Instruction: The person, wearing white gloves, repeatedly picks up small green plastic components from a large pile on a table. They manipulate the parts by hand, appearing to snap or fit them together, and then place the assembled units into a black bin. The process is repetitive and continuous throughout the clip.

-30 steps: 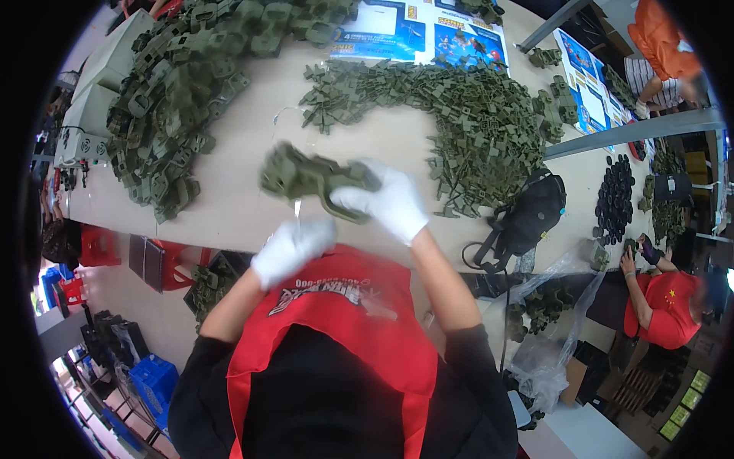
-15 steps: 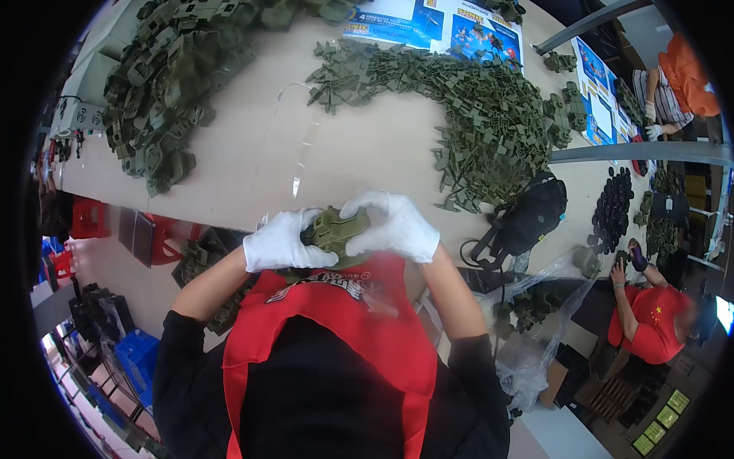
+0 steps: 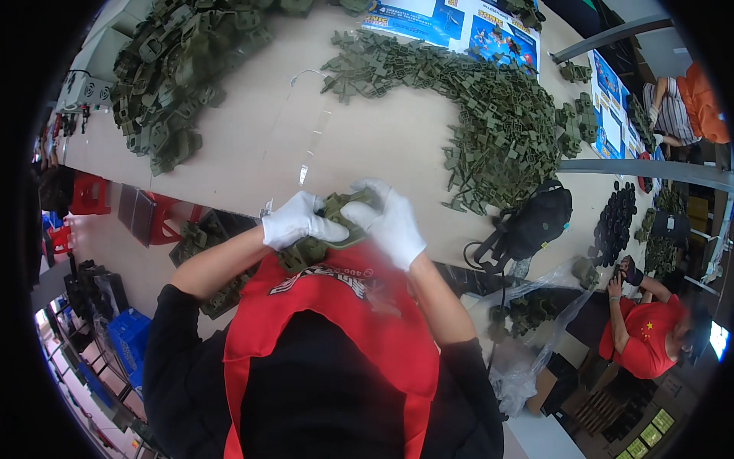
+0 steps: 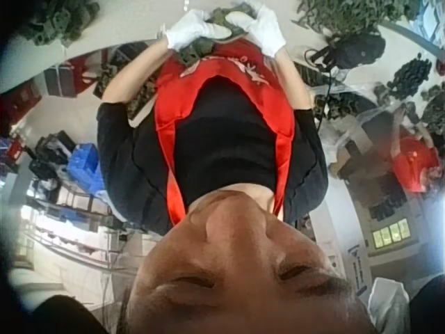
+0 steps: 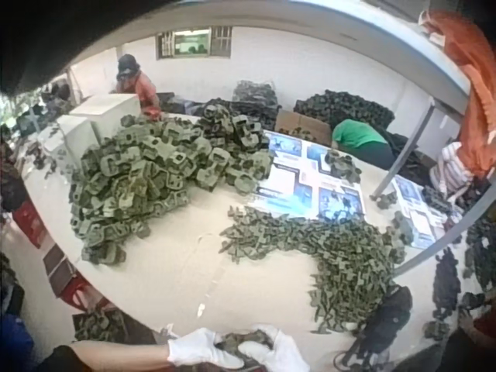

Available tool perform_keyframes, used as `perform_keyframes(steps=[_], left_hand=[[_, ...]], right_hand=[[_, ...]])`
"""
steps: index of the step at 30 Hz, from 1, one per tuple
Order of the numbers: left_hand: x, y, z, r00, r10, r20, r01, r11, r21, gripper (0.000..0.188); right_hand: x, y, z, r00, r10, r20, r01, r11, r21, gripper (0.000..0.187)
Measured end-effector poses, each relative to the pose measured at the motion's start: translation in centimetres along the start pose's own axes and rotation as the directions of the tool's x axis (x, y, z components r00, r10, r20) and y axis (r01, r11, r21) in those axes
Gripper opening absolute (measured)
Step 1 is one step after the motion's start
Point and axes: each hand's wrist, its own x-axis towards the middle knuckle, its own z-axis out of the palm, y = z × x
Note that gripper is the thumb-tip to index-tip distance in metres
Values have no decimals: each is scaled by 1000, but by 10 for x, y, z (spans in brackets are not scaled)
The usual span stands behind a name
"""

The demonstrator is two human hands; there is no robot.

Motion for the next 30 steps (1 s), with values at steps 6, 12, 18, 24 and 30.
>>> perform_keyframes(steps=[6,12,18,24,30], left_hand=[[20,13,-3,969,12,245,96,900,-425,45],[32,14,4,986,-21,165,-15,978,209,50],[46,-1,3,969,-94,228,40,973,229,66],[-9,49,-19,938,303,-168,-203,873,444,89],[-12,12,-10,967,177,-183,-166,983,73,86]], right_hand=[[4,-7,-18,975,-15,223,9,1000,26,61],[9,11,-22,969,92,228,-123,984,128,52],[-4,31,-20,990,72,117,-91,982,163,46],[-18,63,-61,979,-61,-195,133,915,380,45],[-31,43,-63,985,64,-161,-21,967,254,43]])
